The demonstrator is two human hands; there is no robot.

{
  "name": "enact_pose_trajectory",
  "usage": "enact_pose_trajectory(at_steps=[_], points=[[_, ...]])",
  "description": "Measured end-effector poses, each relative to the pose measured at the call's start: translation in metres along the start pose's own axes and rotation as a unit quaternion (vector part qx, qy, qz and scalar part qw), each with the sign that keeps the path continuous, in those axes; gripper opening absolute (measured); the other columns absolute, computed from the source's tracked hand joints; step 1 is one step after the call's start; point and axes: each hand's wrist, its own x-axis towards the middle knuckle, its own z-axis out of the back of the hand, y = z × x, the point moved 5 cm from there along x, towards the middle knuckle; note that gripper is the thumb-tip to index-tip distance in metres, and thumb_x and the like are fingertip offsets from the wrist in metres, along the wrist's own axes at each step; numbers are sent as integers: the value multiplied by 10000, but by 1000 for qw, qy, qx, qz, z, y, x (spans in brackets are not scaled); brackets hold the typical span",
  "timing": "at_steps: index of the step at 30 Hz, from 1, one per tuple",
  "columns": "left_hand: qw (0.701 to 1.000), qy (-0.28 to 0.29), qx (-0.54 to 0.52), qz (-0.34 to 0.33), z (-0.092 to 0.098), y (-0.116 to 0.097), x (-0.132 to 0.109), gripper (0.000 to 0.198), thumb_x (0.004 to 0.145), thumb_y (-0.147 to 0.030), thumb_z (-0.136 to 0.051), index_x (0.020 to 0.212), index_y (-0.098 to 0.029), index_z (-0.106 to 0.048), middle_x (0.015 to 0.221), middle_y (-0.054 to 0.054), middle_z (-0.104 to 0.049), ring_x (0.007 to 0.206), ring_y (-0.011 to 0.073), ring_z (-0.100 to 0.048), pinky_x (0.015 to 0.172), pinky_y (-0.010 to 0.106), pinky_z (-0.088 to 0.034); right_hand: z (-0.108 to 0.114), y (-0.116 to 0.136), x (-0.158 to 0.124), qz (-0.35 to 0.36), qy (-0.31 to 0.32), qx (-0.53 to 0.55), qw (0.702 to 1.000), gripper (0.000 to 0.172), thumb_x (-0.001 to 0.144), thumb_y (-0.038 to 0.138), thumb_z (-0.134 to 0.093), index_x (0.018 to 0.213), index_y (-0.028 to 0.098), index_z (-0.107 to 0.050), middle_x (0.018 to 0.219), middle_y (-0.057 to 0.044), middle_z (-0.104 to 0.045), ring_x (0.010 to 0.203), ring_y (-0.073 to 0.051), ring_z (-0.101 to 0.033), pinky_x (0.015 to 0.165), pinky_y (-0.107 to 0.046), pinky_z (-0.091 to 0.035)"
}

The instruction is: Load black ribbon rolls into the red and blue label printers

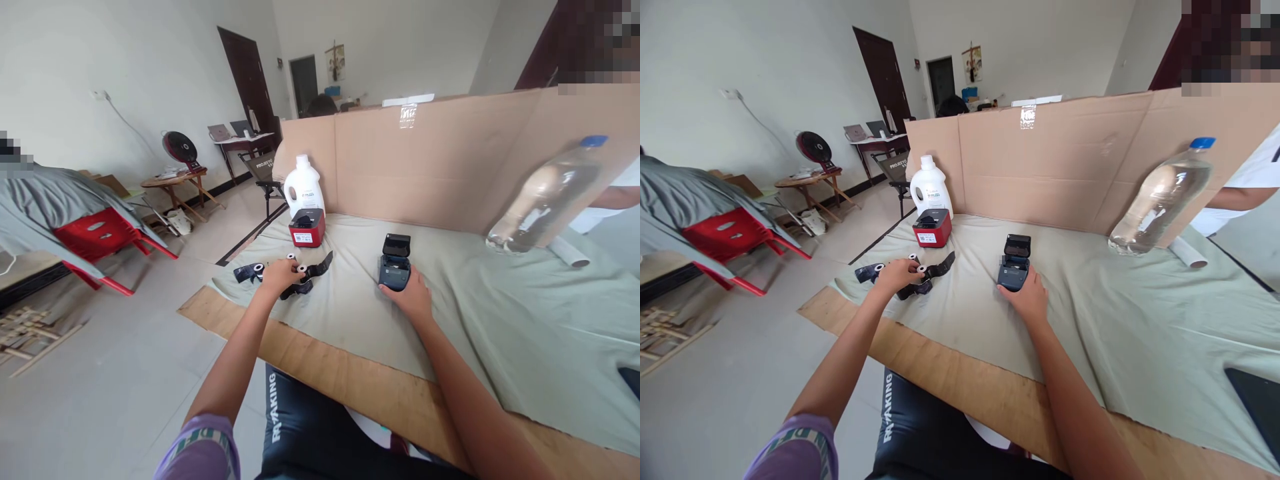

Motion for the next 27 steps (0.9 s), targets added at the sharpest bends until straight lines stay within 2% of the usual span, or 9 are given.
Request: enact_pose_trajectory(at_steps=[5,10,12,14,17,20,24,25,27], points=[[1000,-10,-8,0,-10,-6,8,248,763,-427,-645,906,-245,-735,949,76,-746,906,275,-677,690,294,-445,-2,-1,1,3,-6,-6,1000,984,696,653,-687,1464,169,-308,1353,-187,-541,1229,-352,-541,976,-451,-408],[975,-130,-178,6,1,-9,4,234,752,-381,-646,889,-204,-717,819,44,-714,815,224,-669,683,273,-483,-3,-1,1,4,-8,-1,1000,993,689,658,-693,1463,169,-309,1356,-187,-540,1232,-354,-539,982,-454,-403],[933,-145,-329,1,6,-17,5,276,801,-366,-594,977,-185,-705,839,40,-695,771,192,-668,656,259,-518,-3,-1,0,4,-8,2,1000,994,690,654,-694,1466,172,-304,1362,-186,-536,1245,-358,-530,984,-454,-401],[867,-118,-484,-14,8,-34,9,346,853,-344,-530,1131,-185,-662,918,43,-682,715,160,-664,592,248,-539,-3,-1,0,3,-7,3,1000,996,694,647,-693,1472,166,-297,1362,-188,-533,1248,-360,-527,983,-457,-400],[784,-82,-615,-39,11,-71,15,429,884,-349,-553,1296,-227,-555,975,43,-663,647,122,-641,484,210,-507,-3,0,0,3,-5,1,1000,1004,701,634,-693,1481,153,-284,1349,-194,-537,1236,-360,-534,981,-457,-400],[727,3,-683,-74,8,-119,18,438,813,-325,-709,1212,-213,-571,915,30,-652,661,107,-630,462,167,-466,-2,1,-1,5,-7,-2,1000,1008,705,622,-696,1488,142,-279,1336,-199,-542,1227,-360,-539,985,-455,-397],[599,243,-751,-134,-5,-186,13,339,719,-292,-794,982,-163,-625,729,-6,-611,602,90,-595,466,156,-419,-2,1,-2,4,-12,-3,1000,1009,702,622,-704,1484,135,-292,1333,-208,-542,1218,-360,-540,982,-457,-402],[583,298,-741,-150,-9,-200,11,343,703,-286,-804,972,-155,-635,712,-6,-613,590,90,-590,476,166,-421,-1,1,-3,5,-12,0,1000,989,701,622,-707,1473,145,-313,1333,-205,-544,1219,-360,-538,978,-457,-404],[591,375,-691,-176,-19,-222,10,377,678,-261,-822,996,-139,-660,729,8,-642,605,102,-602,519,198,-449,-1,3,-3,20,-8,5,1000,883,711,608,-709,1420,189,-392,1328,-179,-556,1233,-358,-526,976,-456,-403]])
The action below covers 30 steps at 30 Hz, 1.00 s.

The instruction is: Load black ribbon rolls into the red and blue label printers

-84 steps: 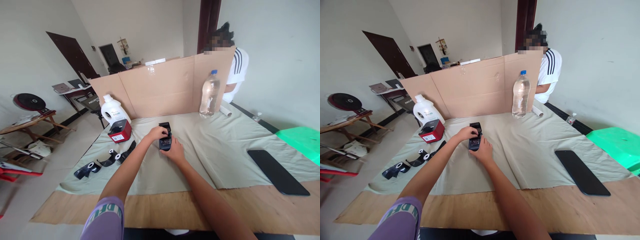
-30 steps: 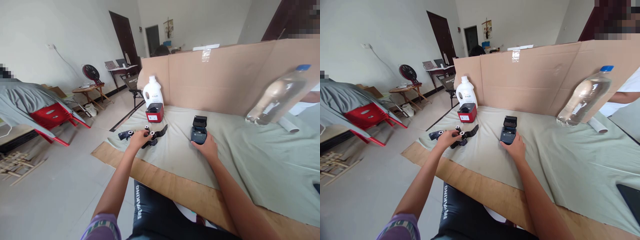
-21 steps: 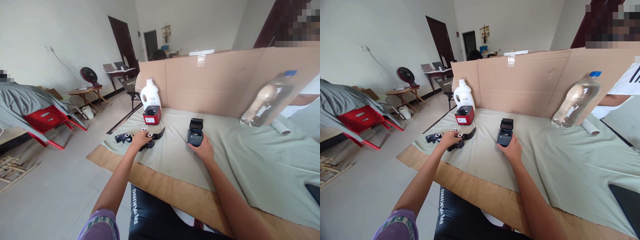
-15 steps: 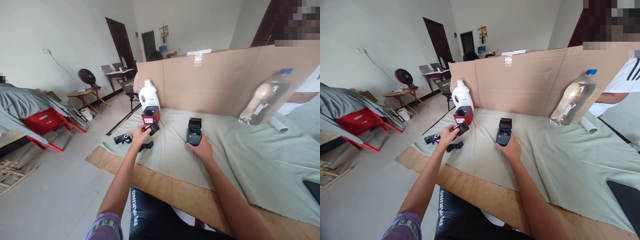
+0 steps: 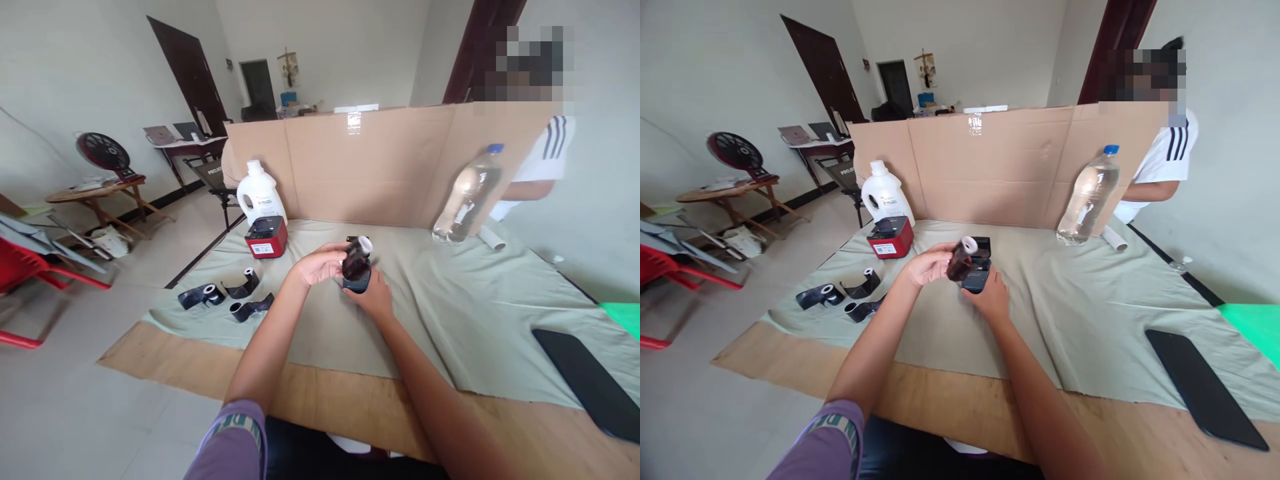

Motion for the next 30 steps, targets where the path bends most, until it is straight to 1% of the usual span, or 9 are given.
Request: enact_pose_trajectory(at_steps=[2,4,8,11,15,18,21,25,30], points=[[997,17,59,49,-1,12,18,395,682,-245,-823,1030,-127,-679,776,31,-675,662,123,-628,592,235,-487,2,2,0,13,-2,8,1000,765,716,581,-718,1341,220,-465,1304,-150,-576,1232,-351,-525,973,-450,-403],[991,-19,126,51,10,24,37,368,713,-249,-798,1045,-129,-694,836,47,-702,731,136,-643,678,263,-507,4,2,-1,11,-4,16,1000,722,709,566,-730,1287,210,-485,1260,-143,-590,1198,-349,-543,950,-442,-417],[945,-109,304,-49,40,40,70,255,734,-157,-721,988,-132,-713,982,68,-733,912,175,-656,878,314,-500,3,1,-1,-8,3,-3,1000,726,687,586,-740,1212,160,-476,1164,-160,-590,1128,-358,-570,906,-437,-442],[902,-121,400,-111,54,49,82,256,748,-106,-645,993,-141,-710,1048,68,-730,993,191,-652,949,328,-486,0,0,-1,-12,2,-18,1000,705,682,608,-733,1165,164,-475,1144,-158,-580,1123,-359,-565,915,-438,-442],[880,-142,435,-126,64,54,85,286,792,-155,-617,1065,-154,-705,1097,67,-725,1027,193,-651,972,323,-481,-1,-2,0,-21,-12,7,1000,714,681,604,-725,1180,156,-481,1146,-162,-564,1120,-360,-548,943,-466,-437],[872,-150,444,-140,64,53,82,313,789,-174,-635,1094,-150,-706,1146,79,-717,1069,202,-639,996,324,-468,7,-8,-1,-33,-72,119,990,789,738,557,-679,1346,135,-404,1253,-183,-522,1137,-314,-531,953,-429,-452],[872,-142,442,-155,60,51,79,365,796,-191,-638,1156,-158,-689,1201,84,-702,1099,214,-629,994,331,-473,16,-16,-5,-54,-102,258,959,692,874,513,-501,1443,162,-322,1345,-167,-504,1037,-225,-565,884,-354,-493],[884,-114,427,-152,48,51,75,426,820,-187,-578,1240,-157,-645,1260,87,-671,1094,213,-633,969,329,-495,28,-19,0,-42,-93,332,938,512,938,433,-357,1371,180,-458,1323,-136,-582,1040,-196,-594,867,-316,-499],[889,-86,423,-154,34,52,74,601,858,-179,-504,1458,-162,-473,1467,113,-522,1330,234,-501,1119,350,-391,38,-15,42,3,-35,308,951,434,880,382,-484,1237,175,-618,1199,-102,-683,886,-178,-620,819,-320,-511]])
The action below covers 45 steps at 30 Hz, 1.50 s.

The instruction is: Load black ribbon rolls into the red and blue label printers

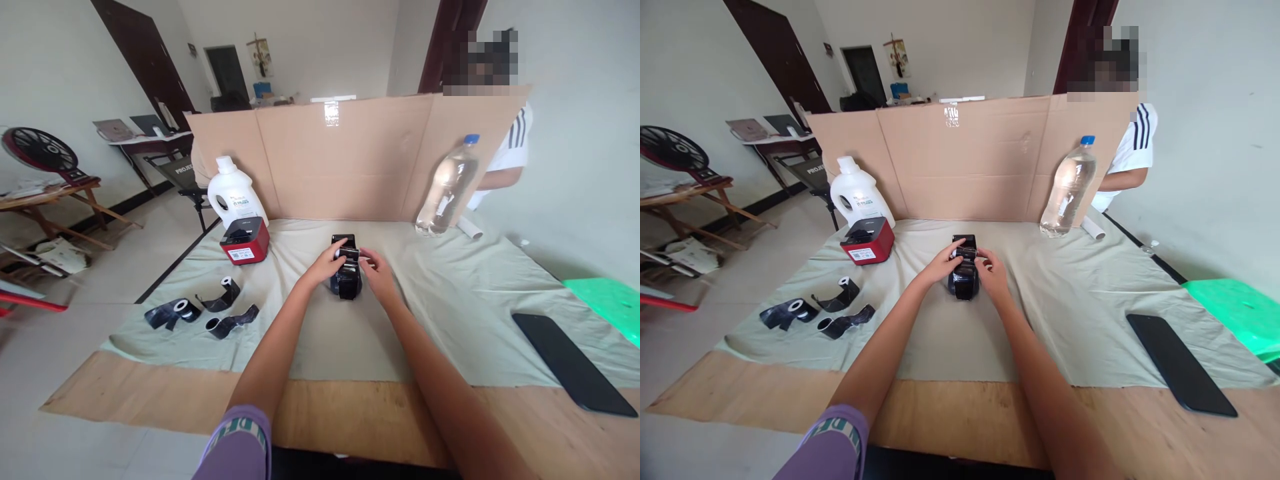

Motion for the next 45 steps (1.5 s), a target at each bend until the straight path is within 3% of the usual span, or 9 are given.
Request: enact_pose_trajectory(at_steps=[7,14,20,27,32,35,41,43,45], points=[[995,-52,39,78,3,23,0,704,897,-215,-464,1567,-110,-273,1387,168,-550,1286,266,-506,1134,403,-352,-17,3,51,69,133,-134,980,300,810,234,-626,1093,187,-713,1030,-58,-707,786,-160,-601,800,-313,-501],[983,-48,128,125,-10,39,-7,643,947,-321,-411,1570,-310,-253,1434,78,-515,1328,308,-397,1163,523,-199,-32,-5,57,119,212,-248,938,201,858,196,-628,1034,172,-722,988,-72,-699,889,-199,-624,846,-313,-472],[975,-66,164,136,-18,34,-9,640,941,-341,-404,1565,-340,-267,1503,60,-412,1338,311,-345,1137,485,-239,-26,-9,57,131,181,-303,927,265,879,203,-616,1139,177,-665,1150,-114,-635,1114,-248,-572,959,-368,-451],[971,-134,166,105,-16,33,-19,510,925,-304,-477,1431,-348,-520,1486,17,-451,1302,283,-385,1131,430,-283,-27,-7,55,99,199,-320,921,248,852,159,-618,1098,169,-642,1120,-108,-665,1076,-252,-581,930,-364,-450],[968,-130,177,121,-14,37,-26,435,947,-382,-475,1361,-334,-600,1515,25,-444,1321,326,-370,1113,509,-295,-25,1,51,111,202,-303,925,363,857,113,-577,1196,234,-617,1140,-69,-671,1082,-250,-578,918,-356,-450],[967,-135,174,130,-15,38,-28,424,949,-366,-473,1349,-336,-609,1514,27,-442,1326,319,-377,1109,509,-305,-28,4,47,95,191,-333,918,383,848,84,-556,1178,243,-667,1138,-95,-657,1084,-276,-565,900,-366,-455],[962,-182,189,77,-13,23,-38,330,946,-325,-494,1184,-291,-720,1380,64,-535,1229,270,-471,1078,453,-348,-34,10,41,24,128,-365,922,372,801,68,-583,1097,214,-755,1154,-152,-597,1055,-302,-549,879,-395,-473],[961,-172,213,46,-14,12,-48,298,948,-334,-502,1107,-281,-749,1345,67,-556,1217,266,-475,1069,439,-348,-31,12,40,0,115,-374,920,312,816,104,-601,1059,202,-771,1141,-170,-585,1069,-325,-535,872,-417,-473],[960,-139,244,13,-16,2,-63,310,951,-361,-503,1149,-286,-730,1348,73,-557,1233,272,-460,1054,431,-346,-27,13,41,-20,108,-382,918,256,819,154,-640,1035,193,-772,1133,-180,-576,1105,-351,-513,875,-435,-468]])
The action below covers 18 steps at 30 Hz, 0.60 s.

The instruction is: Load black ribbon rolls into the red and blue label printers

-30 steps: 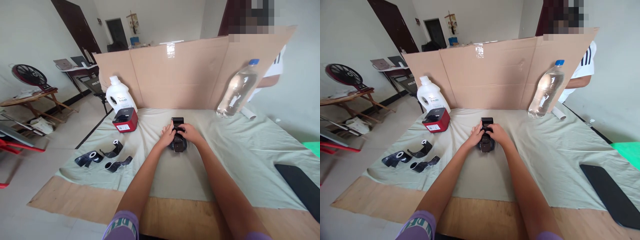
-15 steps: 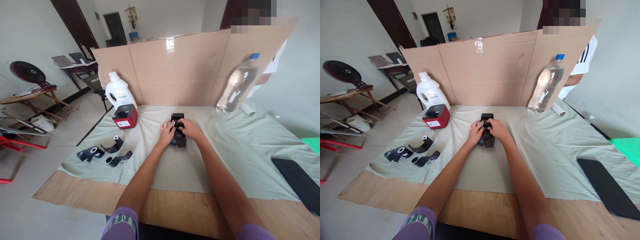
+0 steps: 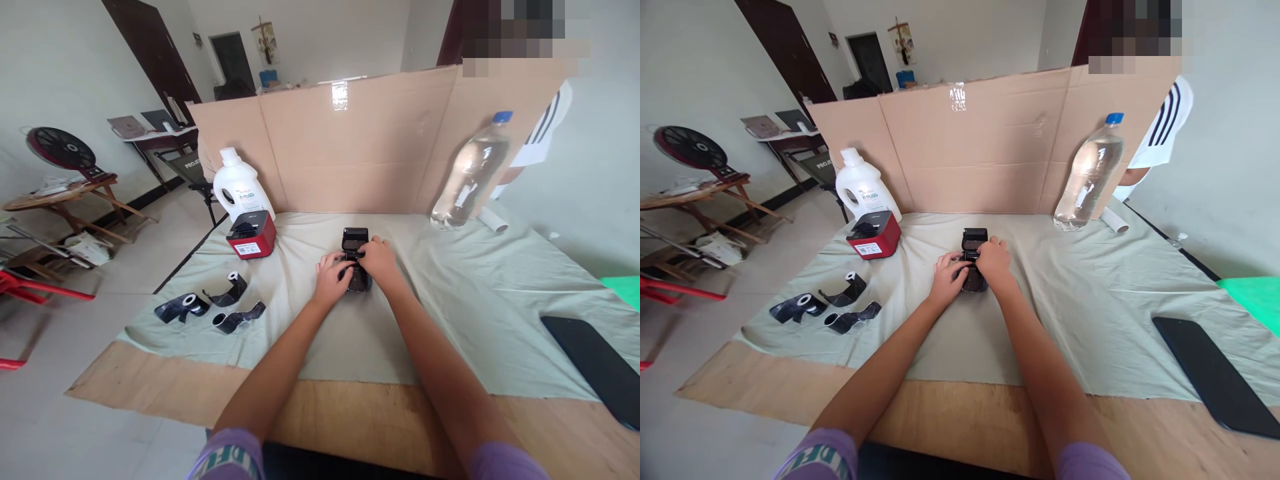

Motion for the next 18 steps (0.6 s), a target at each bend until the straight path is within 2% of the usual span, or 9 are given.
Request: enact_pose_trajectory(at_steps=[4,7,11,13,15,18], points=[[992,65,60,-92,10,-11,-34,523,877,-474,-610,1372,-306,-581,1442,96,-487,1281,310,-413,1027,439,-338,3,-9,5,-20,15,15,1000,318,754,259,-751,1067,205,-743,1129,-146,-582,1130,-349,-511,868,-410,-464],[986,76,97,-113,10,-12,-45,667,819,-443,-677,1446,-309,-493,1479,103,-441,1293,320,-393,1021,448,-334,-3,-14,11,-15,35,56,998,210,770,294,-739,971,233,-756,1101,-100,-600,1068,-285,-559,855,-358,-461],[985,58,117,-115,5,-12,-40,585,841,-367,-669,1408,-329,-529,1458,86,-459,1279,302,-406,993,442,-355,-12,-16,12,-40,28,85,995,135,805,297,-699,913,238,-754,1110,-86,-607,1014,-244,-590,874,-345,-457],[985,45,122,-115,3,-11,-38,494,867,-313,-652,1354,-342,-580,1435,71,-489,1261,285,-427,977,432,-366,-14,-16,11,-57,9,80,995,185,791,299,-706,956,219,-729,1112,-104,-603,1005,-260,-594,883,-372,-464],[984,32,125,-119,4,-11,-36,430,888,-249,-630,1306,-349,-618,1400,57,-529,1236,265,-454,956,417,-380,-12,-17,10,-69,-34,82,994,315,767,280,-713,1064,182,-676,1134,-136,-596,1018,-288,-590,898,-409,-470],[982,11,125,-138,8,-11,-36,367,930,-204,-578,1262,-344,-648,1334,46,-591,1183,236,-504,900,383,-411,-5,-17,12,-25,-130,124,983,525,786,237,-657,1289,148,-537,1276,-174,-568,1135,-319,-538,978,-459,-444]])
